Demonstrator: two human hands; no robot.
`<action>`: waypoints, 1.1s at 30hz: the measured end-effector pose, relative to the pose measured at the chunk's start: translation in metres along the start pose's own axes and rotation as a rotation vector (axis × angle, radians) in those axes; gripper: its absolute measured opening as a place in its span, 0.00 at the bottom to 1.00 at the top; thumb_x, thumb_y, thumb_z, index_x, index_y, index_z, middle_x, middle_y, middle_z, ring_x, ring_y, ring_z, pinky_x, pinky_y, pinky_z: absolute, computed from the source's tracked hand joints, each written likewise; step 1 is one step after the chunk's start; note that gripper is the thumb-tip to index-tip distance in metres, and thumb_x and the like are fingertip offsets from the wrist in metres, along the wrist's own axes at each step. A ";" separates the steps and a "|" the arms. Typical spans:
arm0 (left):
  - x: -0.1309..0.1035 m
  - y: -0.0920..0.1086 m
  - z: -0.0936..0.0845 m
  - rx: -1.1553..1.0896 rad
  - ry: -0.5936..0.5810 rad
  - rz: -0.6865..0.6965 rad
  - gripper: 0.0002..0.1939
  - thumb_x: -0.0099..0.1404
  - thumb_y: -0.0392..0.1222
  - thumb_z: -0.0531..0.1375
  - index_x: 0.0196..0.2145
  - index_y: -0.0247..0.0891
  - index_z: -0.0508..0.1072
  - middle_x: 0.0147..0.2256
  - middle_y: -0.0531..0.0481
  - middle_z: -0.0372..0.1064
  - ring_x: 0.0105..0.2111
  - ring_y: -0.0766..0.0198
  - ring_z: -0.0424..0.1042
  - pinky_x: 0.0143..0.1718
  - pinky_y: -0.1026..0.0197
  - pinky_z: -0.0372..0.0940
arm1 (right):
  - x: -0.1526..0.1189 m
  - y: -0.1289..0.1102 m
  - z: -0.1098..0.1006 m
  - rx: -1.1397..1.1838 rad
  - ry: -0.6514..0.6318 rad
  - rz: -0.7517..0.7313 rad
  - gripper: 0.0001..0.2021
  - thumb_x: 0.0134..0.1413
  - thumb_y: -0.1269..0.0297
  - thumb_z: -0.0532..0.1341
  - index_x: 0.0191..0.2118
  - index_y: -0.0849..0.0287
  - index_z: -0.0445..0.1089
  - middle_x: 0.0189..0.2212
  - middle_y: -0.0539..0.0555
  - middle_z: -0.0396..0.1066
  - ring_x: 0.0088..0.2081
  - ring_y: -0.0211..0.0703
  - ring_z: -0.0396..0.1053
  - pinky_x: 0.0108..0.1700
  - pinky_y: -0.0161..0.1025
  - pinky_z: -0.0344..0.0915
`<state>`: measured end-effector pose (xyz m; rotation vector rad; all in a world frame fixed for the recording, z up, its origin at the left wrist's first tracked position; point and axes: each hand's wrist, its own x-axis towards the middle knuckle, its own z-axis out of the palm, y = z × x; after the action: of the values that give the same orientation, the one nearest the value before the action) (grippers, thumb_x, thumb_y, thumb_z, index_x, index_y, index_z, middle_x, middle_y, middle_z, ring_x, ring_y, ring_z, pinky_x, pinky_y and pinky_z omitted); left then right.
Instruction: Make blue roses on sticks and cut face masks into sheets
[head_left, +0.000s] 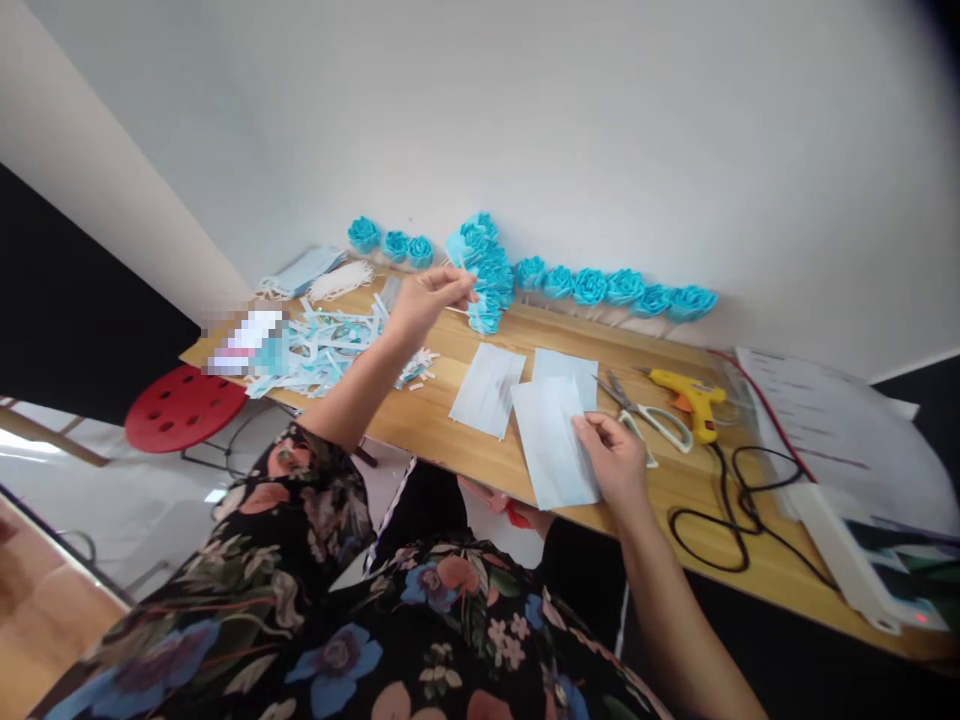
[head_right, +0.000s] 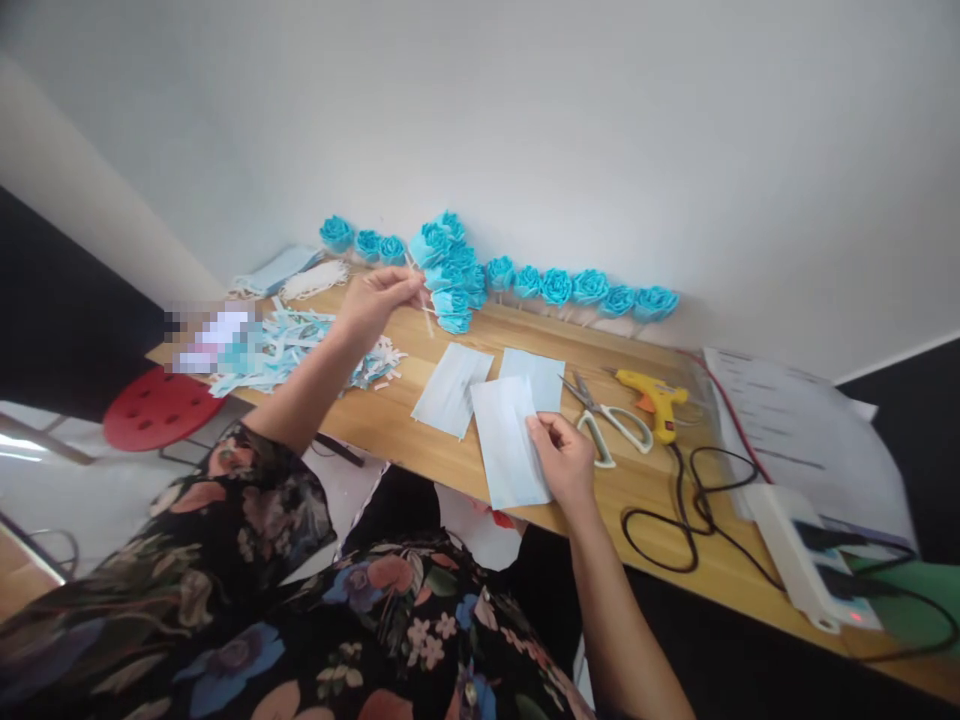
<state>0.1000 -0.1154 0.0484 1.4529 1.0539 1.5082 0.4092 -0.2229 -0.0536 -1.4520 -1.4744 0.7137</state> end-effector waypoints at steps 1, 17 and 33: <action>0.008 0.001 -0.018 0.067 0.025 -0.014 0.12 0.61 0.45 0.65 0.34 0.31 0.77 0.29 0.49 0.75 0.29 0.67 0.72 0.40 0.59 0.67 | -0.001 0.004 0.001 0.012 0.010 0.009 0.15 0.52 0.50 0.63 0.30 0.58 0.75 0.22 0.49 0.68 0.25 0.38 0.61 0.28 0.36 0.60; 0.116 -0.062 -0.120 1.440 -0.103 -0.376 0.17 0.61 0.36 0.59 0.47 0.29 0.76 0.51 0.38 0.73 0.53 0.46 0.69 0.54 0.51 0.63 | -0.011 -0.003 0.001 -0.008 0.013 -0.065 0.13 0.56 0.55 0.62 0.28 0.58 0.73 0.20 0.47 0.65 0.23 0.36 0.61 0.27 0.34 0.58; 0.065 -0.021 -0.103 1.289 0.229 0.102 0.20 0.69 0.40 0.52 0.52 0.29 0.77 0.47 0.43 0.76 0.44 0.58 0.72 0.55 0.49 0.65 | -0.009 -0.006 0.000 0.045 0.063 -0.101 0.13 0.59 0.56 0.58 0.30 0.58 0.74 0.22 0.49 0.69 0.25 0.38 0.63 0.30 0.35 0.60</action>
<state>-0.0061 -0.0525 0.0516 2.1646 2.3549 1.0155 0.4056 -0.2325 -0.0506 -1.3440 -1.4636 0.6300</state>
